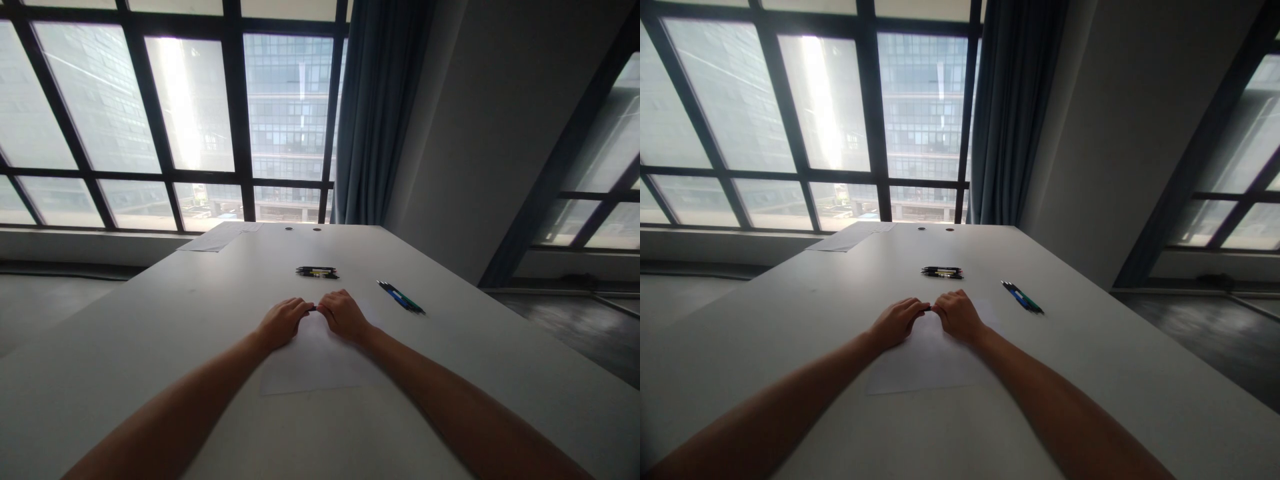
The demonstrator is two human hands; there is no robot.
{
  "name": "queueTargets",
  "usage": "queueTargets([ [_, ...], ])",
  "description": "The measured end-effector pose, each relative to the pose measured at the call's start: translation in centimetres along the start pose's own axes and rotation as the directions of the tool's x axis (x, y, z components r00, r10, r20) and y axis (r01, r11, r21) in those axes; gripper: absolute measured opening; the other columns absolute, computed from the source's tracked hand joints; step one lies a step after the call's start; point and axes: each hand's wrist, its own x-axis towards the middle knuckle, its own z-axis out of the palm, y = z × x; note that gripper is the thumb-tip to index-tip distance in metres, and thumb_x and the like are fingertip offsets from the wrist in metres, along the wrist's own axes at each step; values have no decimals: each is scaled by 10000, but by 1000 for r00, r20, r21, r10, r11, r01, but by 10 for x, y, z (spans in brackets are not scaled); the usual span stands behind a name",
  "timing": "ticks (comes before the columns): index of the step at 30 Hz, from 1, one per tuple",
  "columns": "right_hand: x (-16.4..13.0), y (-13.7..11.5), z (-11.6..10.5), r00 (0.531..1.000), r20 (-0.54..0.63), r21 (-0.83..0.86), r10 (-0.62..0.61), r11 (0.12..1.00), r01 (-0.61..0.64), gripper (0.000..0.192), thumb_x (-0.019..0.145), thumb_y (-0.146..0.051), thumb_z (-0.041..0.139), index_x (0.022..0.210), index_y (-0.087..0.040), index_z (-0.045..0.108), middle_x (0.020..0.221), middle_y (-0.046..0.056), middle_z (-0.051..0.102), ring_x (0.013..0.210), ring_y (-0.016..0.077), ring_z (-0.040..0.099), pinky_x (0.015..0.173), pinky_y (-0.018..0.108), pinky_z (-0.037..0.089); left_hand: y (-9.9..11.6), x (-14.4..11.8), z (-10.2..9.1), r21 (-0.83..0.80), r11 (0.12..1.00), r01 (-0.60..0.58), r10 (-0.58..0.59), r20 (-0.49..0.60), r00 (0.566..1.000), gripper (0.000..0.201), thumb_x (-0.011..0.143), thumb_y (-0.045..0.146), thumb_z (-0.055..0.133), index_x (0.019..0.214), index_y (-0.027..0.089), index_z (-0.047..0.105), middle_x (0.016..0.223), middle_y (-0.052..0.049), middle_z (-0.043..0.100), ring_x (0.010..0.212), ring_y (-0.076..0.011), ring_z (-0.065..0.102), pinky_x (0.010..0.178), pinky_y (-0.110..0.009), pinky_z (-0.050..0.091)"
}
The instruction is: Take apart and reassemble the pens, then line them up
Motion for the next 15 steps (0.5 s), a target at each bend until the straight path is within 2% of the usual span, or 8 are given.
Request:
queueTargets([
  [4, 1, -2, 4, 994, -13, 39, 113, 993, -112, 377, 978, -278, 376, 667, -164, 556, 636, 17, 597, 595, 130, 508, 691, 284, 322, -1, 1, 2, -2, 1000, -16, 16, -35, 999, 272, 965, 213, 393, 1158, 192, 584, 932, -81, 666, 855, -174, 613, 762, -296, 510],
  [7, 2, -3, 5, 978, -83, 66, 193, 980, -187, 427, 980, -335, 366, 618, -172, 525, 588, 8, 566, 540, 121, 479, 660, 276, 337, -1, 3, 1, 16, 1000, -3, 4, -70, 998, 267, 966, 251, 415, 1167, 179, 575, 976, -90, 679, 888, -189, 613, 779, -317, 507],
  [10, 3, -1, 2, 920, -222, 143, 324, 944, -298, 451, 966, -422, 386, 607, -180, 512, 547, 7, 540, 500, 122, 460, 596, 267, 353, 0, 4, -1, 86, 991, 99, -91, -96, 991, 260, 964, 297, 423, 1111, 174, 598, 949, -93, 692, 864, -205, 622, 791, -355, 497],
  [12, 3, 0, -2, 865, -322, 232, 385, 918, -321, 388, 942, -468, 431, 731, -174, 571, 593, 14, 570, 536, 136, 501, 583, 260, 383, -1, 4, -2, 103, 976, 191, -181, -99, 978, 243, 963, 282, 412, 1037, 173, 615, 875, -81, 700, 802, -200, 636, 774, -356, 496],
  [13, 3, -1, -3, 854, -357, 256, 379, 919, -301, 349, 932, -471, 453, 835, -168, 596, 634, 21, 593, 569, 145, 527, 599, 262, 403, -1, 4, -2, 90, 967, 238, -229, -103, 968, 235, 962, 268, 405, 1011, 176, 615, 845, -72, 703, 777, -194, 643, 762, -345, 497],
  [14, 3, -2, -5, 866, -369, 253, 338, 933, -257, 322, 930, -454, 467, 950, -164, 604, 677, 28, 616, 599, 152, 547, 626, 271, 420, 0, 4, -2, 69, 958, 277, -269, -110, 957, 226, 959, 259, 403, 998, 180, 612, 834, -63, 707, 761, -188, 649, 753, -334, 498],
  [15, 3, -3, -6, 899, -349, 221, 264, 956, -195, 310, 934, -421, 469, 1059, -166, 594, 720, 36, 637, 620, 156, 559, 658, 283, 429, 0, 3, -2, 41, 952, 302, -296, -117, 948, 217, 956, 257, 405, 996, 186, 606, 840, -57, 712, 756, -184, 654, 749, -325, 499],
])
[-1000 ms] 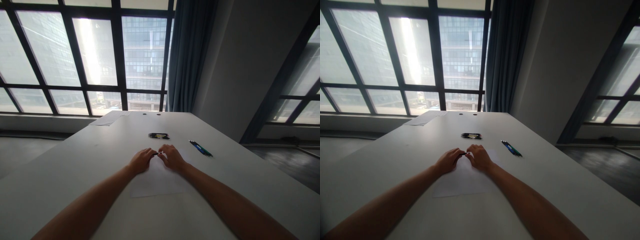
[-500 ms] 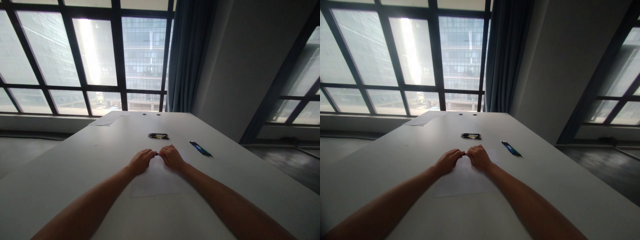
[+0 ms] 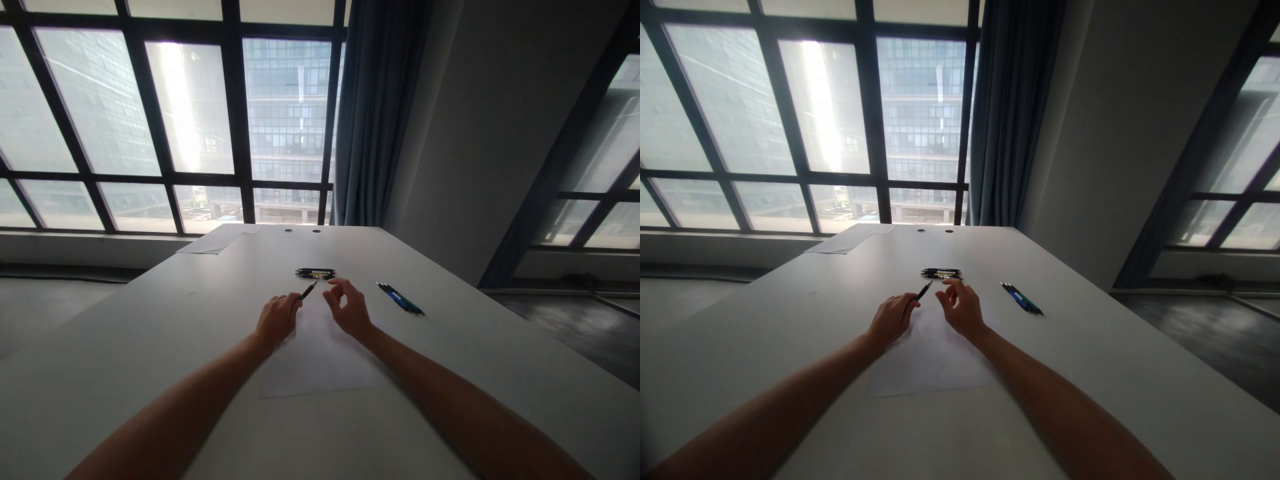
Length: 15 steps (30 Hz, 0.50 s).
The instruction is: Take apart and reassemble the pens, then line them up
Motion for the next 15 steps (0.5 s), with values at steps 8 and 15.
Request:
queueTargets([
  [8, -6, -14, 4, 871, 415, -187, -262, 912, 364, 431, 947, -277, 453, 1365, -175, 434, 1171, 139, 619, 879, 226, 614, 751, 340, 419, 4, -1, -1, -221, 971, -90, 91, -4, 996, 270, 951, 343, 424, 1014, 175, 624, 863, -70, 708, 776, -174, 655, 749, -300, 506],
  [15, -4, 0, 5, 957, 280, -279, -74, 948, 155, 446, 911, -313, 550, 1321, -165, 454, 1133, 146, 618, 929, 264, 595, 782, 381, 432, 4, -3, -1, -311, 947, -80, 123, 122, 985, 350, 891, 328, 530, 1215, 199, 555, 909, -56, 681, 745, -143, 616, 714, -283, 512],
])
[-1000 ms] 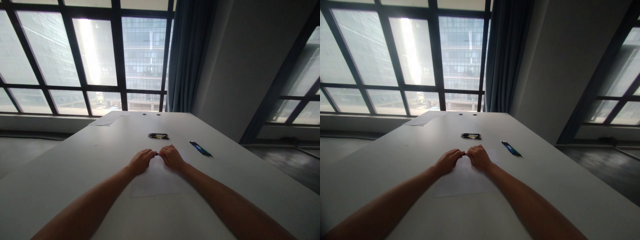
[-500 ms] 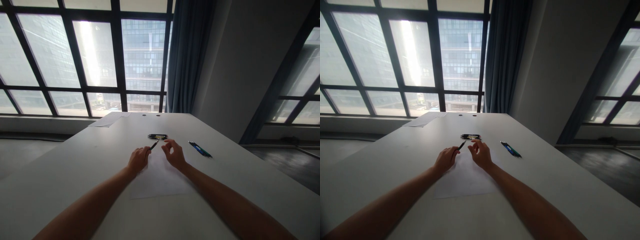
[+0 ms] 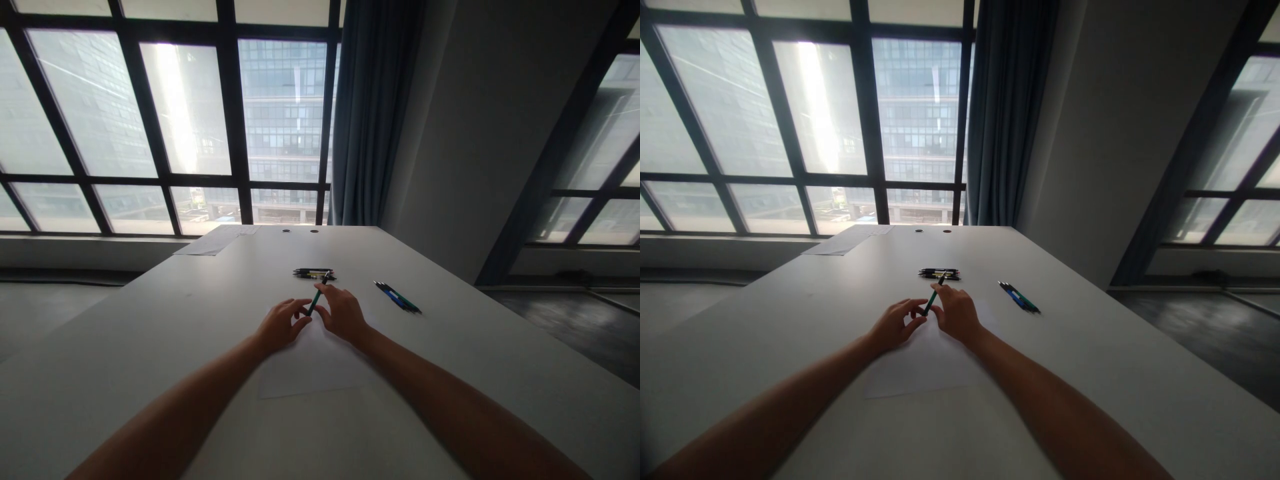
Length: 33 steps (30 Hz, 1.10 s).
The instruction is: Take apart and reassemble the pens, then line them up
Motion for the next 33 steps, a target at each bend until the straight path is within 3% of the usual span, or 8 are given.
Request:
queueTargets([
  [3, 2, 0, -3, 1000, 24, -75, -5, 997, 7, 347, 895, -299, 574, 1213, -160, 568, 1018, 139, 611, 918, 280, 567, 771, 395, 420, -1, 0, 2, -17, 1000, 9, -9, 1, 1000, 262, 893, 323, 521, 1104, 192, 603, 880, -50, 668, 714, -126, 592, 699, -267, 501],
  [6, 5, 1, -7, 990, 36, -154, -137, 978, 141, 203, 906, -204, 517, 1051, -175, 656, 1022, 142, 589, 1008, 300, 512, 865, 445, 379, -1, 0, 3, -29, 1000, 2, -2, -22, 1000, 215, 897, 350, 513, 977, 179, 615, 825, -38, 653, 685, -116, 571, 674, -248, 489],
  [10, 6, 7, -6, 938, 97, -125, -334, 931, 344, 404, 833, 8, 422, 1112, -205, 621, 1055, 101, 586, 1042, 250, 486, 983, 436, 318, 2, 1, -1, -28, 999, 16, -17, -67, 998, 231, 930, 365, 453, 893, 181, 587, 797, -32, 646, 680, -124, 572, 668, -249, 477],
  [14, 4, 9, -7, 954, 131, -89, -271, 955, 284, 387, 836, -20, 415, 1173, -145, 559, 978, 104, 575, 879, 220, 507, 847, 368, 382, 0, 1, -5, 47, 993, 110, -101, -164, 981, 273, 969, 302, 342, 877, 193, 575, 826, -41, 659, 764, -152, 606, 726, -274, 468],
  [17, 2, 6, -10, 962, 113, -82, -250, 962, 260, 198, 913, -254, 465, 1008, -140, 595, 923, 101, 562, 810, 214, 486, 760, 351, 364, -3, 1, -5, 159, 973, 167, -145, -140, 979, 220, 943, 273, 389, 858, 205, 580, 802, -32, 662, 753, -166, 613, 700, -273, 456],
  [21, 1, 2, -13, 969, 69, -126, -236, 962, 243, 461, 827, -602, 542, 699, -160, 575, 773, 73, 533, 748, 202, 455, 730, 357, 324, -3, 1, -5, 291, 943, 160, -156, -38, 987, 194, 918, 268, 433, 839, 210, 601, 746, -32, 645, 685, -171, 600, 635, -263, 432],
  [28, 1, 1, -11, 975, 96, -175, -201, 961, 215, 410, 767, -522, 573, 586, -154, 564, 635, 34, 497, 655, 162, 424, 700, 336, 275, 3, 3, -6, 357, 920, 158, -174, 11, 985, 212, 926, 278, 427, 850, 203, 610, 747, -37, 637, 682, -161, 592, 611, -249, 403],
  [33, -1, 5, -9, 973, 52, -123, -224, 966, 229, 509, 853, -568, 412, 610, -145, 557, 624, 17, 475, 575, 118, 377, 636, 294, 242, 3, 3, -6, 374, 911, 171, -197, 32, 980, 219, 931, 272, 417, 862, 201, 613, 769, -38, 642, 722, -164, 596, 646, -255, 407],
])
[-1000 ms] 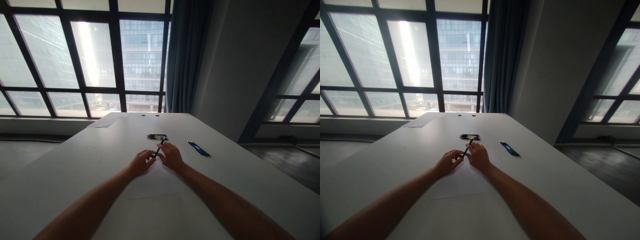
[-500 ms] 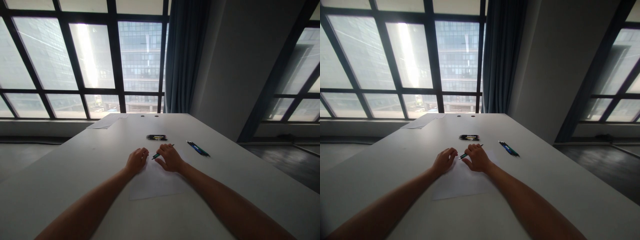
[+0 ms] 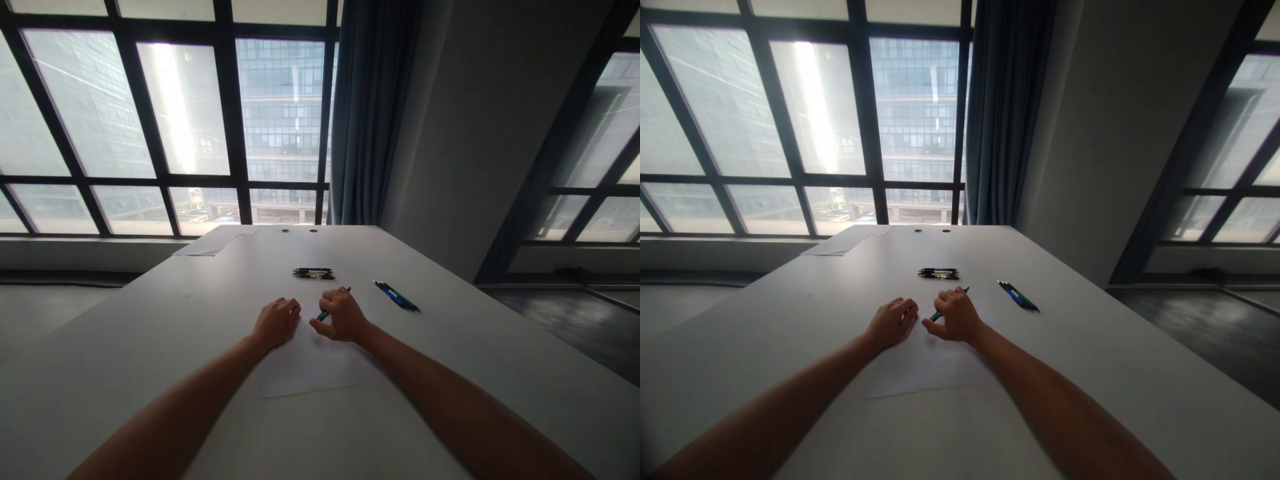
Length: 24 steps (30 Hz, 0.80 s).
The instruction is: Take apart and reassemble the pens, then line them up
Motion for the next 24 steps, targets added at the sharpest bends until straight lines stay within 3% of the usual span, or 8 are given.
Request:
queueTargets([
  [6, -3, 2, 0, 999, -49, 8, -12, 1000, 12, 619, 842, -658, 304, 561, -152, 524, 544, -2, 412, 470, 86, 286, 533, 269, 128, 0, 0, 0, -1, 1000, -3, 3, 1, 1000, 220, 933, 273, 412, 873, 201, 612, 774, -40, 639, 726, -165, 594, 648, -258, 406],
  [14, -2, 2, -5, 992, -104, -12, -74, 997, 74, 648, 848, -667, 263, 538, -154, 509, 520, -3, 390, 468, 87, 279, 530, 267, 125, 0, 0, 0, -5, 1000, -10, 10, 4, 1000, 212, 929, 261, 416, 878, 200, 612, 781, -42, 641, 745, -170, 599, 661, -260, 413],
  [24, 1, 2, -6, 1000, -30, -76, -3, 997, 1, 561, 814, -620, 414, 546, -144, 540, 508, 6, 424, 482, 90, 269, 549, 273, 127, 2, 0, -1, -6, 1000, -11, 11, 6, 1000, 203, 927, 257, 421, 868, 203, 608, 781, -41, 638, 751, -169, 600, 659, -254, 415],
])
